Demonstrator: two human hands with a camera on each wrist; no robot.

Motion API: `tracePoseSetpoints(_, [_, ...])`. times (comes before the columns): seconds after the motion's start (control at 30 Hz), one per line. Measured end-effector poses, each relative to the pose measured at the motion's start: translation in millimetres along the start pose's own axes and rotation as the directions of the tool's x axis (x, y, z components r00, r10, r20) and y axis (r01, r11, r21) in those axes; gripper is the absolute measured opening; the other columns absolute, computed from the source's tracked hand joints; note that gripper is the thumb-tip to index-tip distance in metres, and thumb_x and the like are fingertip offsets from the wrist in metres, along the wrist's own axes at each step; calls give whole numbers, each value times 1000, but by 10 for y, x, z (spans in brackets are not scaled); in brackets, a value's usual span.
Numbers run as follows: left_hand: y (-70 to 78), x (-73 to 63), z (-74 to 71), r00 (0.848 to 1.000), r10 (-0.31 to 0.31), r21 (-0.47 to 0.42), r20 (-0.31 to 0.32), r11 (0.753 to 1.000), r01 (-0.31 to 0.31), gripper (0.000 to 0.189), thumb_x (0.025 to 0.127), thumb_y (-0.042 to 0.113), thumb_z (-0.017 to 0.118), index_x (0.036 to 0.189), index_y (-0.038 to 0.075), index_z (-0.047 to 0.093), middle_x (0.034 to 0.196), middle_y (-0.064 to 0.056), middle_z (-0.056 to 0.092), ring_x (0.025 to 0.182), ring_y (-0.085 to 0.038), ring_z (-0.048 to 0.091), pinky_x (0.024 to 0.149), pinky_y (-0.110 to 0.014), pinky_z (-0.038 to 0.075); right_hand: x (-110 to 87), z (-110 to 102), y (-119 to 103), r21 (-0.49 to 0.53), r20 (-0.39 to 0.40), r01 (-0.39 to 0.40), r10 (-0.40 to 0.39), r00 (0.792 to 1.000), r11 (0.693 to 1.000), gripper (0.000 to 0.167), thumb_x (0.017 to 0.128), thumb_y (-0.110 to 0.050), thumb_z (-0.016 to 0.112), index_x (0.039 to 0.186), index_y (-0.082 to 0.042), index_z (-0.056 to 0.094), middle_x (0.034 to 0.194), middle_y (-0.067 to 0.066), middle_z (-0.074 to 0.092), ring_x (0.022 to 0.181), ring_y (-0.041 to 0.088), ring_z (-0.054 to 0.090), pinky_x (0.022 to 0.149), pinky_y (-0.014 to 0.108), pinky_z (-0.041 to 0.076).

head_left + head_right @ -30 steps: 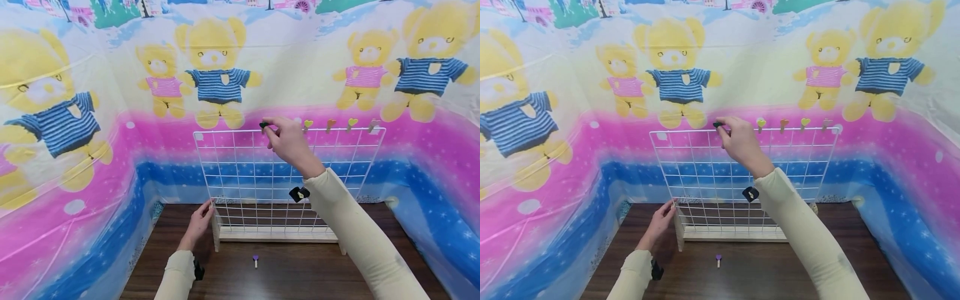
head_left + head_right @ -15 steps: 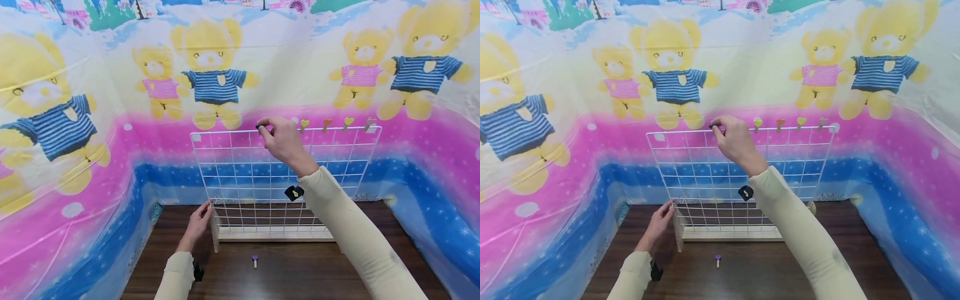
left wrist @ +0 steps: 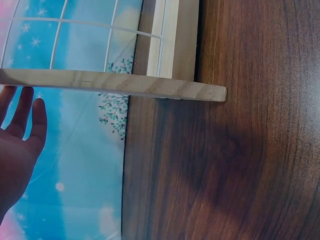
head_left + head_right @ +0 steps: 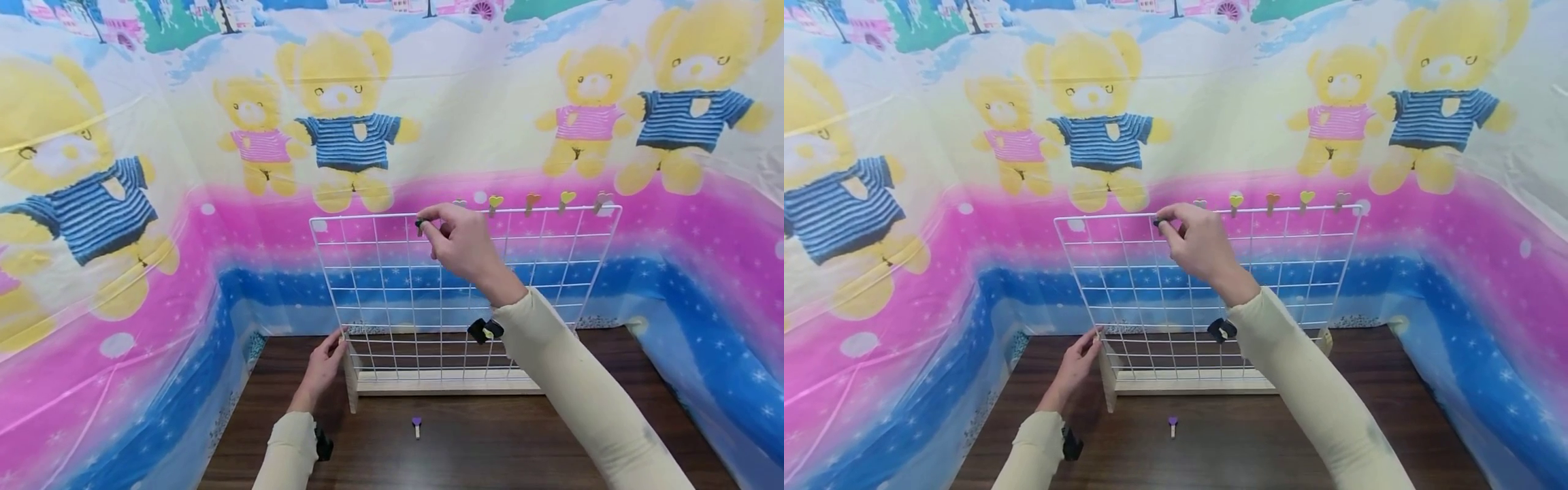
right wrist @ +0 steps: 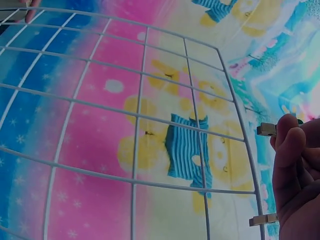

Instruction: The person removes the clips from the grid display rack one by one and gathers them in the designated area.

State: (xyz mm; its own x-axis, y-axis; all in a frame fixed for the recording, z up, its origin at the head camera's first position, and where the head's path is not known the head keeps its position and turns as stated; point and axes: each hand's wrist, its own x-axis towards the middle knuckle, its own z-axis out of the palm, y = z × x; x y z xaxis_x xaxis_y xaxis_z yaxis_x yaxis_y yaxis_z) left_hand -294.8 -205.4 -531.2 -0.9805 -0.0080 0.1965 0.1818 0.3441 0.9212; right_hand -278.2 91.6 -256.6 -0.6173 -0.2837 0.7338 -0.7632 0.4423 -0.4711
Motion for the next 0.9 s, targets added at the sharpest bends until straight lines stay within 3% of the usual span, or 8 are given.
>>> tracePoseSetpoints(0.23, [30,-17,0,1000,-27,-1,9,1000,27,40,100,20,50,139,12,50,129,-20,53,117,-31,50,94,-49,42,-320,38,55,62,39,7,-9,999,998,15,94,-9,58,105,-3,67,79,1,65,44,7,51,37,26,36])
tracePoseSetpoints(0.47, [34,-26,4,1000,-30,-5,8,1000,30,40,100,23,49,139,13,50,129,-20,53,116,-31,49,93,-49,42,-666,102,209,49,112,-68,62,992,997,17,95,-12,58,108,-5,66,62,-5,57,45,7,49,37,26,35])
tracePoseSetpoints(0.9, [18,-16,6,1000,-3,3,-4,1000,3,39,99,18,51,137,8,51,131,-21,52,117,-33,50,93,-49,42,-1158,253,520,-2,149,-166,164,975,986,14,91,-9,62,104,-9,68,72,-6,59,57,10,49,48,26,43])
